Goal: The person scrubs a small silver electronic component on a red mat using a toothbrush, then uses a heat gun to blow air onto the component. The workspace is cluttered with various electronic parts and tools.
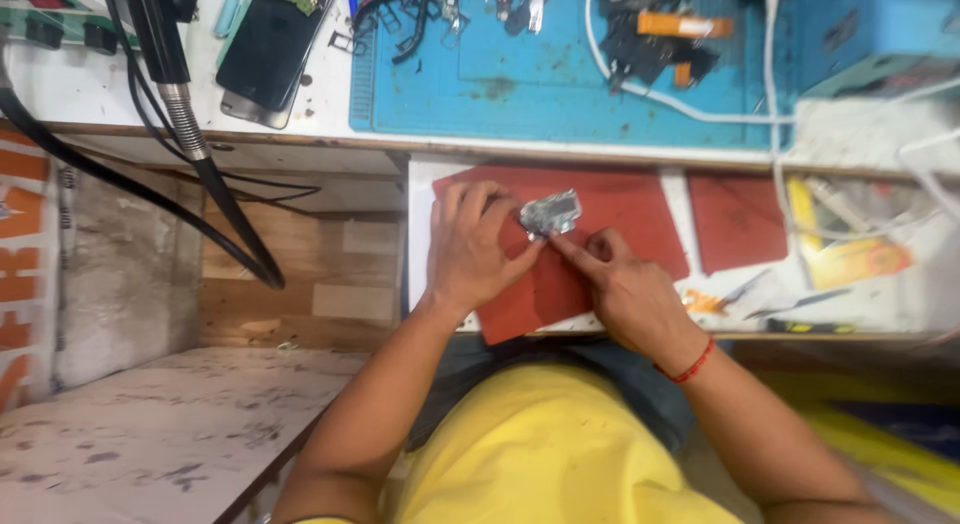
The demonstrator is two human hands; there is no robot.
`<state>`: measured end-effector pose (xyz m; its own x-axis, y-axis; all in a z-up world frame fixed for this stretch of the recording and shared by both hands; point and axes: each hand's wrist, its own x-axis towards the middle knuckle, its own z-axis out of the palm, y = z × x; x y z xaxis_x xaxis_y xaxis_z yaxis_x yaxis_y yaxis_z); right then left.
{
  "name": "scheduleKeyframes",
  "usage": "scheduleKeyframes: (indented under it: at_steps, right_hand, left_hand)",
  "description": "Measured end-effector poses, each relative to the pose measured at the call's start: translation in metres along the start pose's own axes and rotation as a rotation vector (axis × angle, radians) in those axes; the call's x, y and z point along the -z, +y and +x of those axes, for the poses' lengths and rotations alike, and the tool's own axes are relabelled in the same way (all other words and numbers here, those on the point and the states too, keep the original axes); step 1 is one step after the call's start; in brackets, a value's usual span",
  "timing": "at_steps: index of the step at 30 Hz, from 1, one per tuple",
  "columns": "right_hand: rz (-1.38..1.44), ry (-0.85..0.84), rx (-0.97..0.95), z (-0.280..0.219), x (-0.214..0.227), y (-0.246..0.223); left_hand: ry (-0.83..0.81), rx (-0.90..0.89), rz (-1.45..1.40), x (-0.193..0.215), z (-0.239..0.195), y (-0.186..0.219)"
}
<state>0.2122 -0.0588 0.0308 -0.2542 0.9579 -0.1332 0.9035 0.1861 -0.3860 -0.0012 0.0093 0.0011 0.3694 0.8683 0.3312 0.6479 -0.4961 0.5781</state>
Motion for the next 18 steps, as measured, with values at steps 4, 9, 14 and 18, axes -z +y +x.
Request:
scheduleKeyframes:
  at_steps: [4, 9, 14, 18]
  right_hand:
    - [0.085, 0.134, -0.069, -0.014, -0.011, -0.001]
    - [0.073, 0.140, -0.130, -0.003, -0.007, 0.000]
    - [0.031, 0.031, -0.093, -0.006, -0.006, 0.003]
    - [-0.006, 0.120, -0.183, -0.005, -0.002, 0.002]
  left_hand:
    - [-0.017, 0.016, -0.020, -0.006, -0.008, -0.002]
    - [-0.024, -0.003, -0.010, 0.002, 0.001, -0.001]
    - [-0.008, -0.014, -0.019, -0.004, -0.007, -0.003]
    - [-0.002, 0.005, -0.051, -0.007, -0.005, -0.003]
